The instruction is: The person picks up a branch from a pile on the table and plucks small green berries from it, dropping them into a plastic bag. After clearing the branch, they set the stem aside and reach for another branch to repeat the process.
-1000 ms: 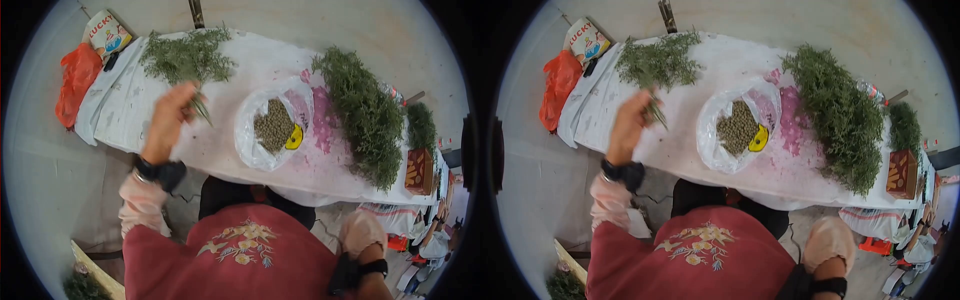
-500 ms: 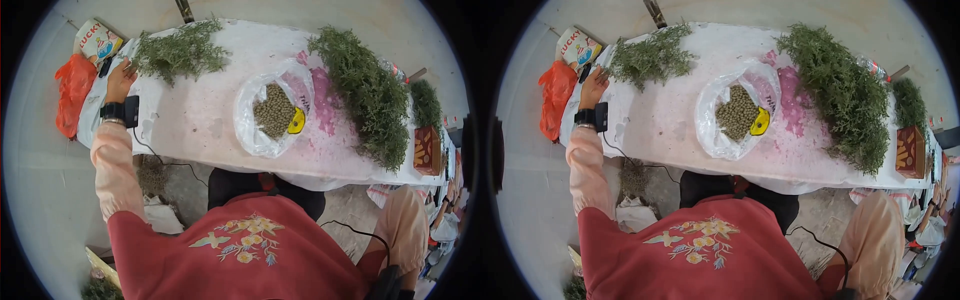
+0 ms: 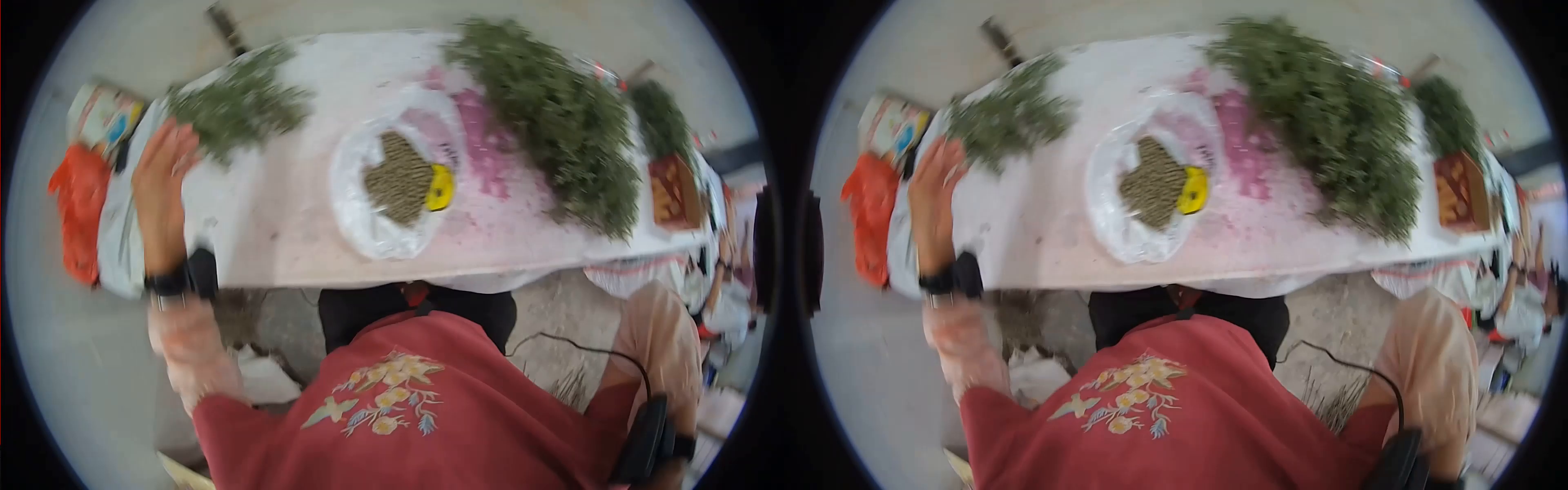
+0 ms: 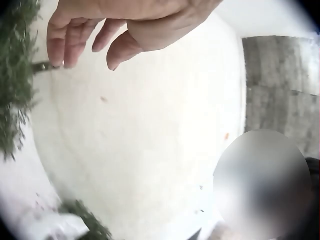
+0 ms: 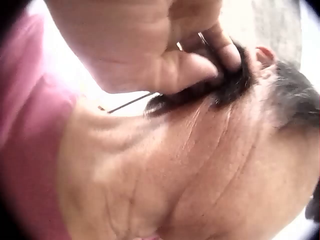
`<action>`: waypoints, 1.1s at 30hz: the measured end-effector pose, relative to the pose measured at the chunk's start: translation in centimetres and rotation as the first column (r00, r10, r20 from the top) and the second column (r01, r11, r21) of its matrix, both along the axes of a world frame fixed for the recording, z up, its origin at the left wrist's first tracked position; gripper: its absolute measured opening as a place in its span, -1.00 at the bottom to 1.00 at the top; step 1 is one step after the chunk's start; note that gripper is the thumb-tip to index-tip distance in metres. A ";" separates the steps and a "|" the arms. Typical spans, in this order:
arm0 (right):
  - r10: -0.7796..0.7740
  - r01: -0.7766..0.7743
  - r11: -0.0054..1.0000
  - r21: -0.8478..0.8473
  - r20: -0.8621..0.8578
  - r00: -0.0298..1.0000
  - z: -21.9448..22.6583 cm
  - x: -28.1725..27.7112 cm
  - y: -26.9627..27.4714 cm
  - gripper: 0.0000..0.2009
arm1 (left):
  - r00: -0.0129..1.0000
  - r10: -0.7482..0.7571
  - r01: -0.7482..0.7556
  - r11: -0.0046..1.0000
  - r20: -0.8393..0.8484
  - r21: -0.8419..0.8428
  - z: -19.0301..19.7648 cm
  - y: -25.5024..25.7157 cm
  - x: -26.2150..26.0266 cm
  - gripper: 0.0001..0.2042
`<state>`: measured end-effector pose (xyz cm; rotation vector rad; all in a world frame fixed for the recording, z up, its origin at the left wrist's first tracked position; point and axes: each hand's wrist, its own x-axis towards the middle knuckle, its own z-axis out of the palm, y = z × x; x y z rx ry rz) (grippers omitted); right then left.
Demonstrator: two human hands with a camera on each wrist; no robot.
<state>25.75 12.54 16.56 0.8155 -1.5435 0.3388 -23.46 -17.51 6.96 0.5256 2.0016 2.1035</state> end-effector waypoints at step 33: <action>0.306 0.784 0.408 -0.468 0.879 0.365 -19.0 -10.2 -4.3 -0.80 | 0.696 -0.566 0.586 0.804 0.442 0.107 -9.2 17.9 25.9 -0.75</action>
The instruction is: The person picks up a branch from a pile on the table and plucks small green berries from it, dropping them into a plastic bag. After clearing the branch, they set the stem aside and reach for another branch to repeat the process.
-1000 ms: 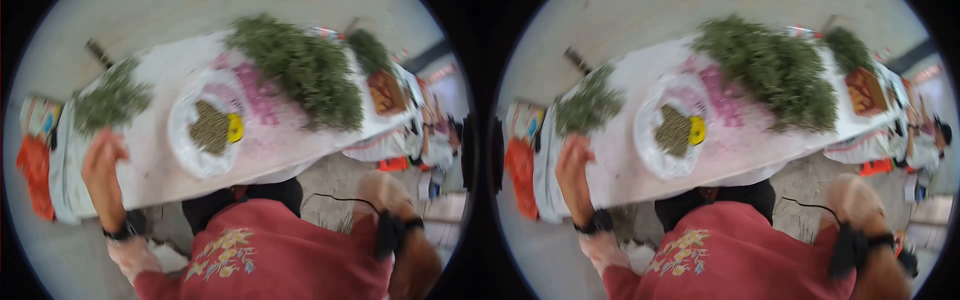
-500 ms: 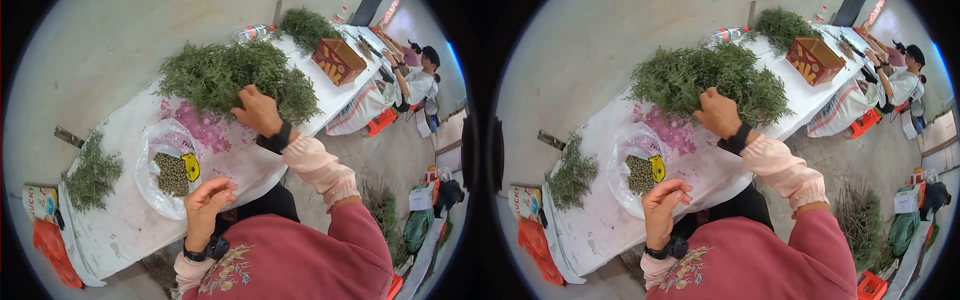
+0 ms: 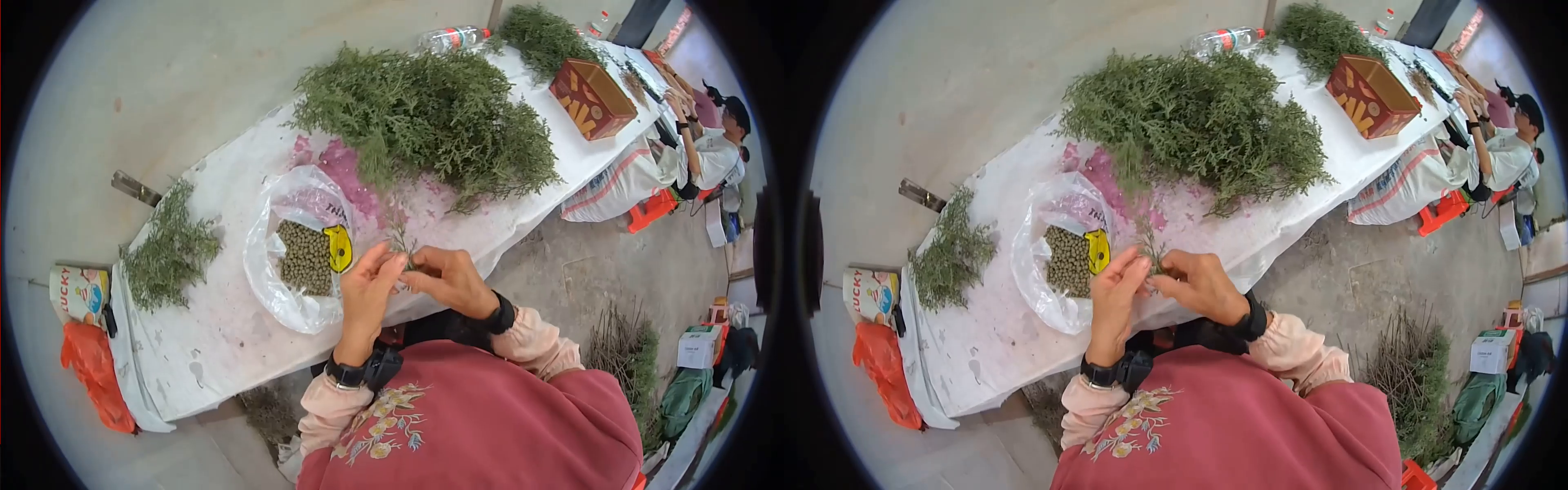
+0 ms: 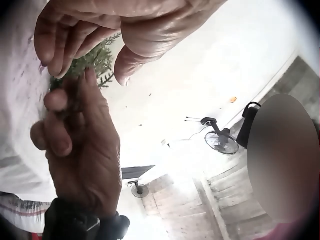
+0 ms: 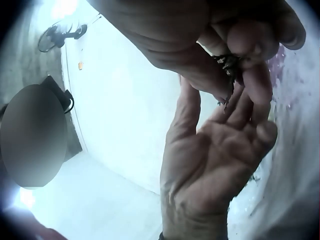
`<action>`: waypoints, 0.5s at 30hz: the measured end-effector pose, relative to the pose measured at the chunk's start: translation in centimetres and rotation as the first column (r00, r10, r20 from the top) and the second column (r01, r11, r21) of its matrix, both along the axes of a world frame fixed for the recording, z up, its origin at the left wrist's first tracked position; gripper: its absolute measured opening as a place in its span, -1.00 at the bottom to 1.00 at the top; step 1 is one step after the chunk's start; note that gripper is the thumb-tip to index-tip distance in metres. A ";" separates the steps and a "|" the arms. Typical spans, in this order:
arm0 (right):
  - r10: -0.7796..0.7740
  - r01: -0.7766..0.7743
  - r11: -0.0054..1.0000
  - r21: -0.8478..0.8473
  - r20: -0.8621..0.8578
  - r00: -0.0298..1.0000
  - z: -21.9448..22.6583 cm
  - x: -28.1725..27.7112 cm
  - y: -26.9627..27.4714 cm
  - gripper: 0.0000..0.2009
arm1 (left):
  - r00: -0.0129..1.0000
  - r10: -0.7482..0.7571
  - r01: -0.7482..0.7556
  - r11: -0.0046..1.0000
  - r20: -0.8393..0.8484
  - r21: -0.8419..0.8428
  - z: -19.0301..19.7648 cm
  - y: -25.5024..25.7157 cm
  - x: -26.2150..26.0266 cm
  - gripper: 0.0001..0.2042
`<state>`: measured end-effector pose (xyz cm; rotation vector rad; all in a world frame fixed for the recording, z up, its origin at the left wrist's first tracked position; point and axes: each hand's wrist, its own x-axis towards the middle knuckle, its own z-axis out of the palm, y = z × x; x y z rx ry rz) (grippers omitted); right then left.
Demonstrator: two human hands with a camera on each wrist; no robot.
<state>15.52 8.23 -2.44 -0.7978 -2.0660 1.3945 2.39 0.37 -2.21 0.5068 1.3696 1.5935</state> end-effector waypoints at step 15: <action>-0.003 -0.094 0.953 -0.290 -0.318 0.948 1.9 0.3 2.2 -0.71 | 0.967 -0.138 0.138 0.990 0.212 0.016 0.8 -1.5 -0.4 -0.83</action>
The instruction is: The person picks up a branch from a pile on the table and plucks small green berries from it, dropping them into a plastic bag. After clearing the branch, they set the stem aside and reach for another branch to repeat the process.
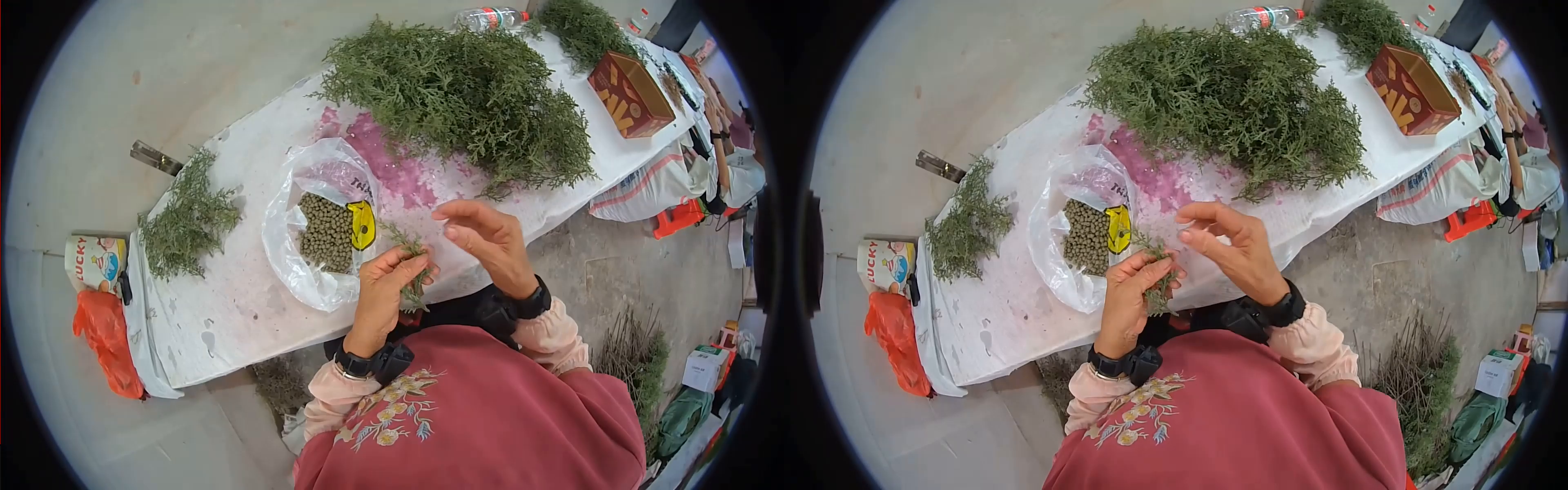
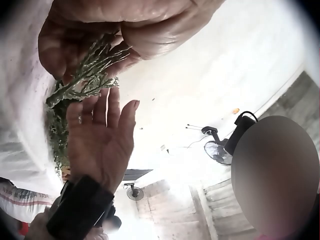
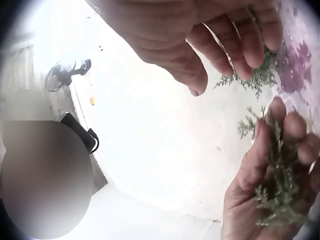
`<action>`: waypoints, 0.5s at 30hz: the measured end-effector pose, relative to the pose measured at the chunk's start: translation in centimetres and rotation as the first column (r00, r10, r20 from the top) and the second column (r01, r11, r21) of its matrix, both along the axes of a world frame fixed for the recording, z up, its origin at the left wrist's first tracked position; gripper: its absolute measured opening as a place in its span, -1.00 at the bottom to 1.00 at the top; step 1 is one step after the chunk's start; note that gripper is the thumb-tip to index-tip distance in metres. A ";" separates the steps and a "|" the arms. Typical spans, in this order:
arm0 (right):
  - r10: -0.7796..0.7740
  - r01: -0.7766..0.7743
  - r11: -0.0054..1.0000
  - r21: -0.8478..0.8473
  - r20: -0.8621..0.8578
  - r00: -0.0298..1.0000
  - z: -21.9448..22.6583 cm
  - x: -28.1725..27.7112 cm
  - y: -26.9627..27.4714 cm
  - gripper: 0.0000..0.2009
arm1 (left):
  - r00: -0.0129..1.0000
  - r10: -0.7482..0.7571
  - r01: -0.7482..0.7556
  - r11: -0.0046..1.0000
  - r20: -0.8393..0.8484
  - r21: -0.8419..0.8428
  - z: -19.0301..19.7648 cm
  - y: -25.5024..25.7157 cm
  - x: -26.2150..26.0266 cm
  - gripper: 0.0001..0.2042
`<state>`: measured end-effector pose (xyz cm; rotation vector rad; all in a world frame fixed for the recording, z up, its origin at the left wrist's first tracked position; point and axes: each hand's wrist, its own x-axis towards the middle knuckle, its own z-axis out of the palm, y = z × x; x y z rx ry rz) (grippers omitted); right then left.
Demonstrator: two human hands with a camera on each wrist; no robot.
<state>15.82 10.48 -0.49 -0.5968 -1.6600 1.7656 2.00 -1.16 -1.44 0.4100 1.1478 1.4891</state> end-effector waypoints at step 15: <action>0.134 -0.134 0.991 -0.008 0.116 0.984 -0.4 -4.1 -2.3 -0.76 | 0.983 -0.052 0.049 0.999 -0.175 -0.018 0.2 -1.7 -0.2 -0.86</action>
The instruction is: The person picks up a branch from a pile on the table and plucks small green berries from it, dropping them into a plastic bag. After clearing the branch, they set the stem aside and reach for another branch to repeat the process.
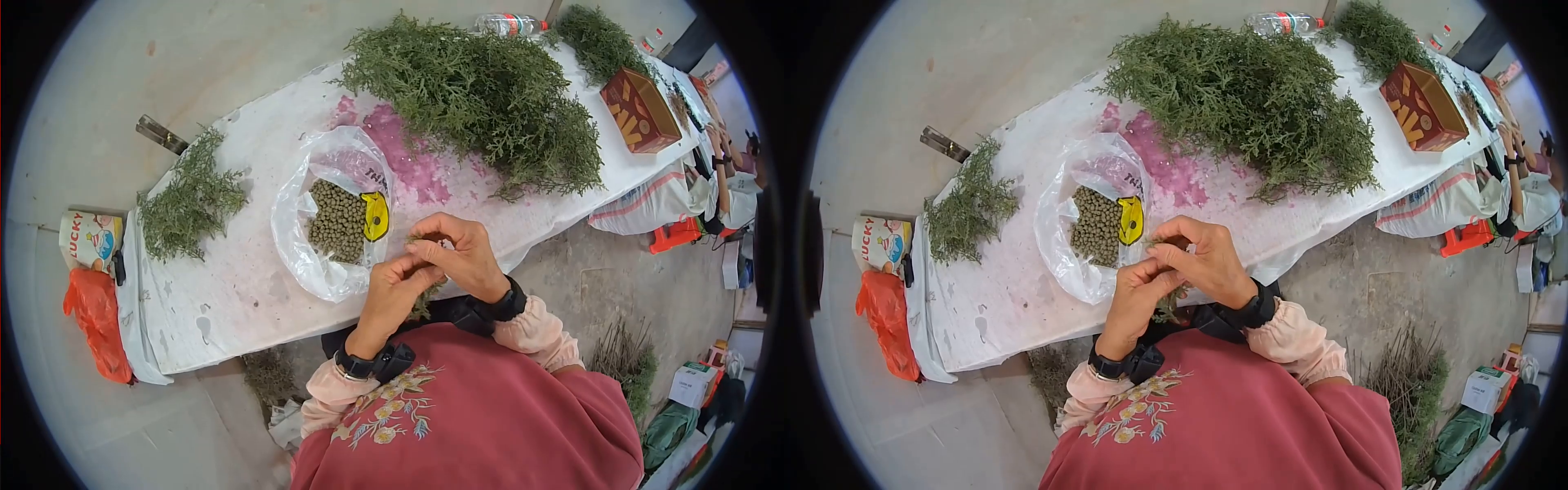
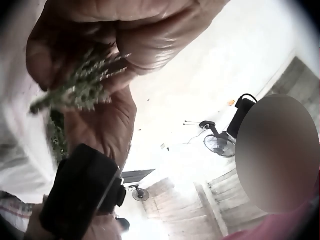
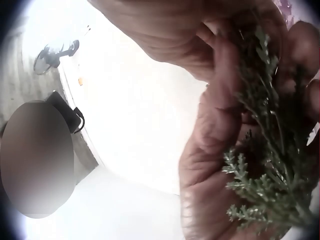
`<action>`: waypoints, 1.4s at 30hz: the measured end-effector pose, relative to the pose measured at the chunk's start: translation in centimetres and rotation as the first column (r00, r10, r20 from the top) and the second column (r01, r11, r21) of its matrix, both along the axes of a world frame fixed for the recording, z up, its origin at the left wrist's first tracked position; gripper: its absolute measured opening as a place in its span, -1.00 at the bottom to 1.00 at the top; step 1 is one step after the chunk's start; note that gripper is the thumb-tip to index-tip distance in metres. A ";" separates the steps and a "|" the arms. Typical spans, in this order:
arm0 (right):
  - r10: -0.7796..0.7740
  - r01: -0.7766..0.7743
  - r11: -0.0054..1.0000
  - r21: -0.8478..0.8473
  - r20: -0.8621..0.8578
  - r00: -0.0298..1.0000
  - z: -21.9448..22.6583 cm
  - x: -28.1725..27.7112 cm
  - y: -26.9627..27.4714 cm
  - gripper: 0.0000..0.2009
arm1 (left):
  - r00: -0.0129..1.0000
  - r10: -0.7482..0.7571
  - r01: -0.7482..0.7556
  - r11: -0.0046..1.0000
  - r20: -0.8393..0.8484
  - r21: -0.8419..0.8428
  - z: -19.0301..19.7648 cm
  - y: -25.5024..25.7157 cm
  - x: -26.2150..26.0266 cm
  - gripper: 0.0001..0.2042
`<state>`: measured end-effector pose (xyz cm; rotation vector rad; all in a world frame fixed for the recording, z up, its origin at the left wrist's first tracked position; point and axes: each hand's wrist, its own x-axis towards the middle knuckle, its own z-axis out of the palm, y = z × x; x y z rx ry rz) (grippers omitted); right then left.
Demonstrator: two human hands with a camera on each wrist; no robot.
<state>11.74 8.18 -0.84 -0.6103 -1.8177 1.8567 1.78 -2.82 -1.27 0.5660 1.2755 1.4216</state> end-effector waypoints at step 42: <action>0.190 -0.237 0.931 -0.277 -0.187 0.964 -0.7 -1.4 -2.8 -0.82 | 0.918 0.366 -0.323 0.914 -0.152 0.246 0.2 -3.2 -3.5 -0.96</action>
